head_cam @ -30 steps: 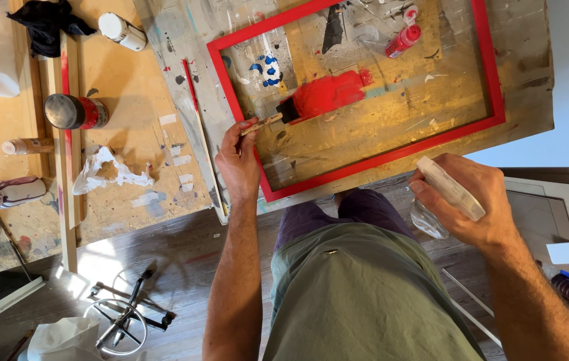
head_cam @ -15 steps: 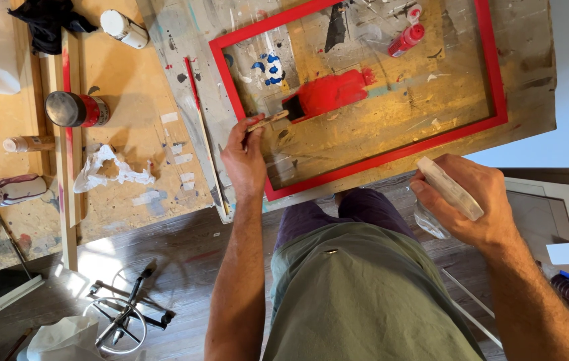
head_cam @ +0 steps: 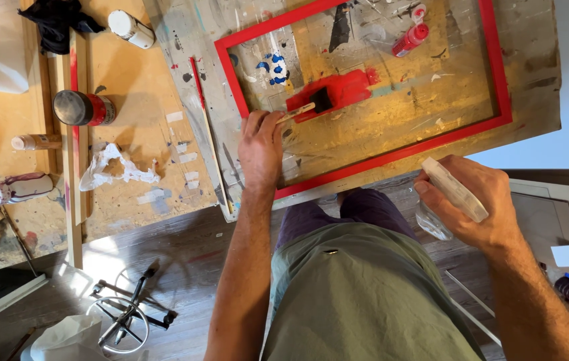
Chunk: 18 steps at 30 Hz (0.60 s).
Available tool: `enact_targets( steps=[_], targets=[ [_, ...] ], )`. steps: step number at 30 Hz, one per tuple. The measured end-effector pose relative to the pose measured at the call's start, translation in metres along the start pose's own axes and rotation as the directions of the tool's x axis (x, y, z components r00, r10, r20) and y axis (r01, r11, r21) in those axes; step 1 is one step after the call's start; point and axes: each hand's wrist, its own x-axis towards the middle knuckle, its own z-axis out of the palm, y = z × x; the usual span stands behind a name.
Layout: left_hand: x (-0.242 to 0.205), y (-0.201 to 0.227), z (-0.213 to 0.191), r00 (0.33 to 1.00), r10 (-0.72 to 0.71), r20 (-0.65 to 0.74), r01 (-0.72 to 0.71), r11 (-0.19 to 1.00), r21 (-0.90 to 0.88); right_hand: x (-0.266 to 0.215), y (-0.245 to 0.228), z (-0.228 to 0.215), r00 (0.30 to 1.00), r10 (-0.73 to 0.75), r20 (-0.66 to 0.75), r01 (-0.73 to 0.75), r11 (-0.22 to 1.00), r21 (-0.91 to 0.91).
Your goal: Painting a red wooden frame with a foam brush and red paint on a workshop bench.
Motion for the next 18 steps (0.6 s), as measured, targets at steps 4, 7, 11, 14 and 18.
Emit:
enact_targets(
  steps=[4,7,11,14,18],
  targets=[
    [0.008,0.021,-0.023,0.999,0.037,0.004,-0.036,0.998,-0.043,-0.001,-0.006,0.0,1.0,0.031,-0.002,-0.031,0.999,0.042],
    [0.013,0.028,-0.032,0.997,0.047,-0.054,-0.051,0.996,-0.077,-0.002,-0.007,0.001,1.0,0.031,-0.005,-0.031,0.998,0.047],
    [0.022,0.033,-0.038,0.996,-0.06,-0.069,0.049,0.987,-0.153,-0.002,-0.007,0.002,0.999,0.032,-0.004,-0.032,0.998,0.05],
    [0.027,0.036,-0.039,0.979,-0.189,-0.074,0.168,0.961,-0.22,-0.002,-0.006,0.003,1.0,0.009,-0.006,-0.009,0.999,0.049],
    [0.027,0.036,-0.029,0.922,-0.387,-0.022,0.362,0.881,-0.303,-0.004,-0.002,0.005,1.0,-0.004,-0.01,0.004,0.999,0.043]
  ],
)
